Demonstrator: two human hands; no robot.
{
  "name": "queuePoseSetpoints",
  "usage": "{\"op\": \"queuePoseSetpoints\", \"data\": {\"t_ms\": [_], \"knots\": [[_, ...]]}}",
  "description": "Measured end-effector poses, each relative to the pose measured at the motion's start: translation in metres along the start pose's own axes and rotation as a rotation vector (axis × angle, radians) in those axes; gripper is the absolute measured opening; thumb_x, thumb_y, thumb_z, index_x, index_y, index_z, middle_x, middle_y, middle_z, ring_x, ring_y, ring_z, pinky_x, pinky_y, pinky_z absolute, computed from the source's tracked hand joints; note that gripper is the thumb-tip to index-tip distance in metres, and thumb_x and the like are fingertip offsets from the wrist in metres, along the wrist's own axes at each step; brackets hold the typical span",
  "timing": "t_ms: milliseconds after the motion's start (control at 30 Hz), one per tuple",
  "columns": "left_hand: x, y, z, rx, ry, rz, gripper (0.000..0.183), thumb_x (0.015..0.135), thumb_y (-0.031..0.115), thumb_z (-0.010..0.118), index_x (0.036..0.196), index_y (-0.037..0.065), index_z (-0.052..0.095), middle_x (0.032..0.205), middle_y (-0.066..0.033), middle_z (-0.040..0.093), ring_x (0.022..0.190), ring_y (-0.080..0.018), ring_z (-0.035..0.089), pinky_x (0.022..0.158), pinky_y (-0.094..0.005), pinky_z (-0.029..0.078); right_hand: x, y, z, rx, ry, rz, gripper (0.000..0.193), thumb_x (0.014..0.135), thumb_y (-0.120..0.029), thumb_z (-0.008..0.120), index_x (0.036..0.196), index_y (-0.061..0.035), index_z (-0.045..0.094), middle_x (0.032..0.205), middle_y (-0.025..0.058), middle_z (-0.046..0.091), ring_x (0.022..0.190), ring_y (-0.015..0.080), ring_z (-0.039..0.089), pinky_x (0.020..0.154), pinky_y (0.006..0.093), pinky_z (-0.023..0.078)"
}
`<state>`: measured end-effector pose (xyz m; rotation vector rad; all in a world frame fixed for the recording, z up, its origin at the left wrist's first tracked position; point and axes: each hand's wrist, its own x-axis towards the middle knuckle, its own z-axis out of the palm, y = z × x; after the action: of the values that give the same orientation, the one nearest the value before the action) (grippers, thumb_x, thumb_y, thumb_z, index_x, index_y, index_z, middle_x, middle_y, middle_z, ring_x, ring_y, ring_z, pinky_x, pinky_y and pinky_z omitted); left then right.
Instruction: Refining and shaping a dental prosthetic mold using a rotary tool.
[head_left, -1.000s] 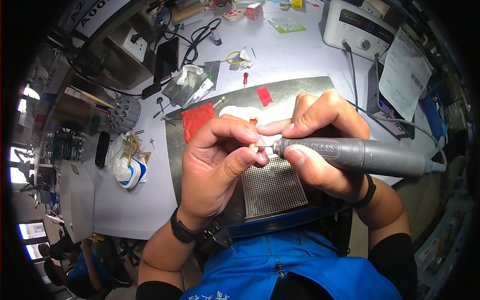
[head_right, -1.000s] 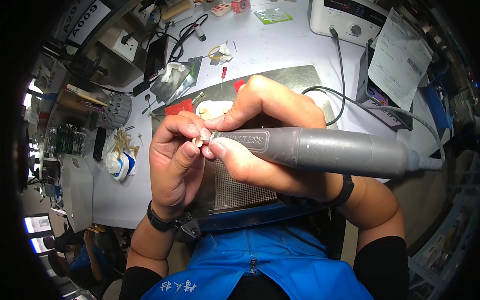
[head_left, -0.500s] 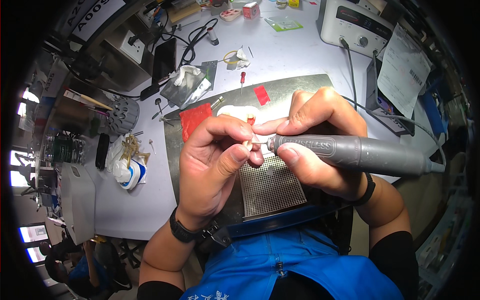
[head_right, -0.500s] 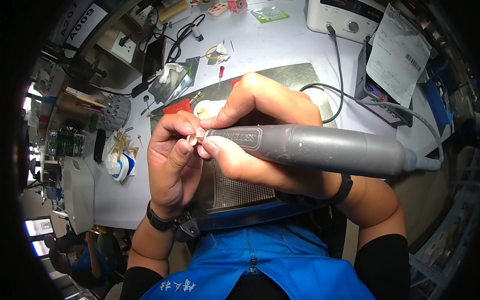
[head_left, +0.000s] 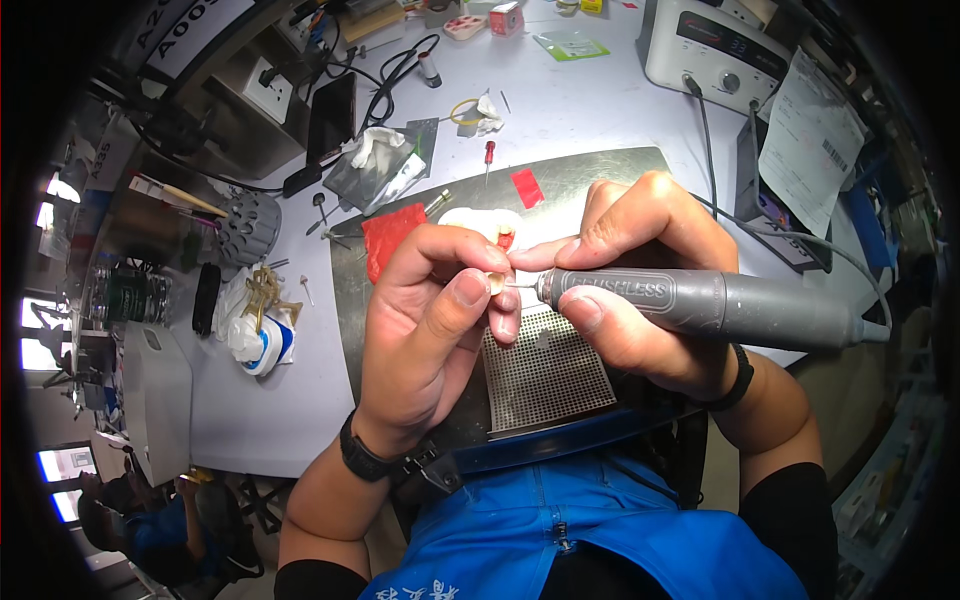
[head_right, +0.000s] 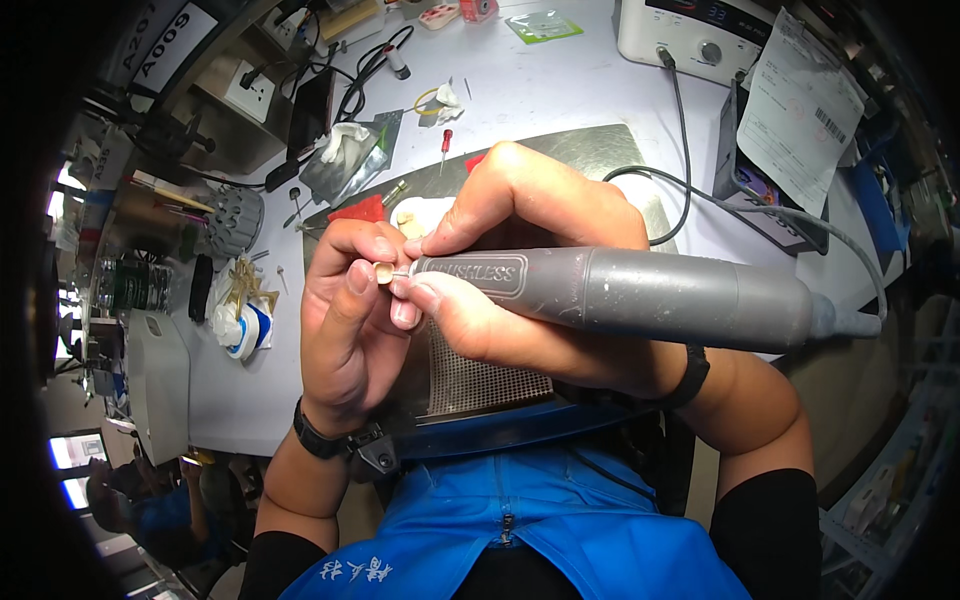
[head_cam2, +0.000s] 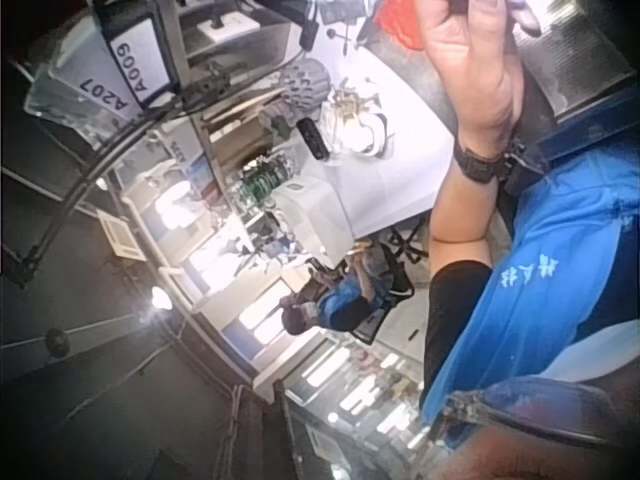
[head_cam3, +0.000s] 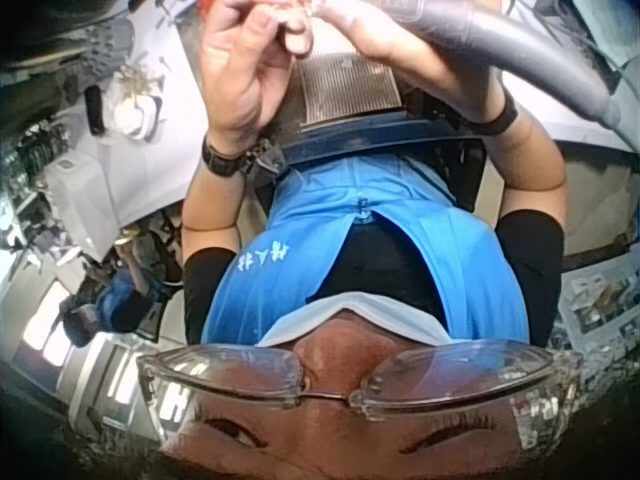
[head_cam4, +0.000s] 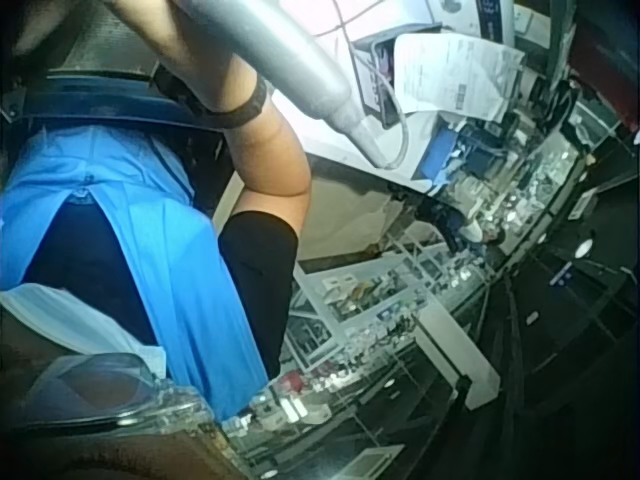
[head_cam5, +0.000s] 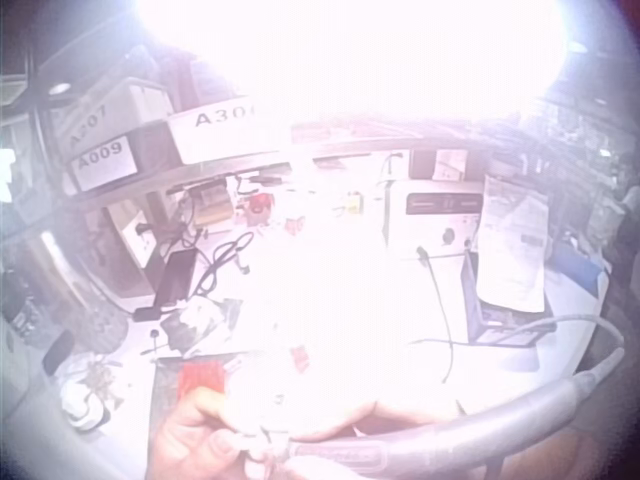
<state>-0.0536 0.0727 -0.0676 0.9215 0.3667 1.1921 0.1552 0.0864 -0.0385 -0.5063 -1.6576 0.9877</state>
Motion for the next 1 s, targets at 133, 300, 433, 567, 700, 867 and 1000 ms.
{"op": "queuePoseSetpoints", "data": {"t_ms": [133,300,433,567,700,867,1000], "knots": [[0.0004,0.0003,-0.0004,-0.015,-0.006,-0.014,0.016,0.105,0.015,0.06,0.115,0.002,0.057,0.095,-0.0088,0.062,0.082,-0.0123,0.06,0.077,-0.0273,0.051,-0.0002,-0.0038,0.0,-0.032,-0.01,0.026,0.022,0.084,-0.006,0.071,0.099,-0.0012,0.057,0.084,0.0136,0.066,0.072,0.0144,0.055,0.071,0.0302,0.05],[-0.0007,0.0013,0.0011,-0.007,0.009,-0.026,0.017,0.104,0.015,0.062,0.115,0.002,0.058,0.096,-0.0089,0.063,0.083,-0.0128,0.061,0.078,-0.0271,0.052,-0.0003,-0.0051,0.0004,-0.062,-0.014,0.079,0.021,0.084,-0.004,0.071,0.099,-0.0002,0.056,0.085,0.0137,0.066,0.074,0.0155,0.059,0.071,0.0307,0.05],[-0.0004,0.0007,0.0012,0.003,0.005,-0.013,0.017,0.104,0.014,0.063,0.114,0.002,0.058,0.096,-0.0089,0.063,0.084,-0.0132,0.061,0.078,-0.0271,0.052,0.0004,-0.0056,-0.0008,-0.118,-0.042,0.034,0.022,0.083,-0.002,0.07,0.099,0.0004,0.056,0.086,0.0139,0.065,0.075,0.016,0.059,0.072,0.0317,0.051],[-0.0002,0.0004,0.0,0.0,0.002,-0.02,0.017,0.103,0.014,0.063,0.114,0.002,0.058,0.096,-0.0089,0.064,0.083,-0.0136,0.062,0.078,-0.0275,0.052,0.0001,-0.0072,-0.0021,-0.094,-0.049,0.078,0.022,0.082,-0.001,0.07,0.099,0.0005,0.056,0.085,0.0139,0.065,0.075,0.0164,0.059,0.073,0.0312,0.051],[-0.0008,-0.0009,0.0,0.0,0.004,-0.01,0.017,0.103,0.014,0.064,0.113,0.002,0.058,0.095,-0.0092,0.064,0.082,-0.0142,0.062,0.078,-0.0281,0.053,0.0002,-0.006,-0.002,-0.113,-0.043,0.058,0.022,0.082,-0.001,0.07,0.099,0.0003,0.056,0.082,0.0135,0.064,0.074,0.0158,0.058,0.072,0.0303,0.051],[-0.0003,-0.0011,-0.0009,0.003,-0.001,-0.007,0.017,0.103,0.014,0.064,0.113,0.002,0.058,0.096,-0.0095,0.064,0.082,-0.0147,0.062,0.078,-0.0285,0.053,0.0002,-0.0055,-0.0022,-0.101,-0.05,0.052,0.023,0.082,-0.002,0.071,0.099,0.0002,0.056,0.079,0.0125,0.063,0.073,0.0159,0.058,0.074,0.0318,0.054],[-0.0004,-0.001,-0.0008,0.002,-0.002,-0.005,0.017,0.103,0.014,0.065,0.113,0.002,0.058,0.096,-0.0098,0.064,0.082,-0.0149,0.063,0.078,-0.0289,0.053,0.0004,-0.006,-0.0023,-0.127,-0.053,0.055,0.023,0.082,-0.003,0.071,0.098,0.0003,0.056,0.079,0.0127,0.063,0.073,0.0159,0.058,0.073,0.0318,0.054]]}}
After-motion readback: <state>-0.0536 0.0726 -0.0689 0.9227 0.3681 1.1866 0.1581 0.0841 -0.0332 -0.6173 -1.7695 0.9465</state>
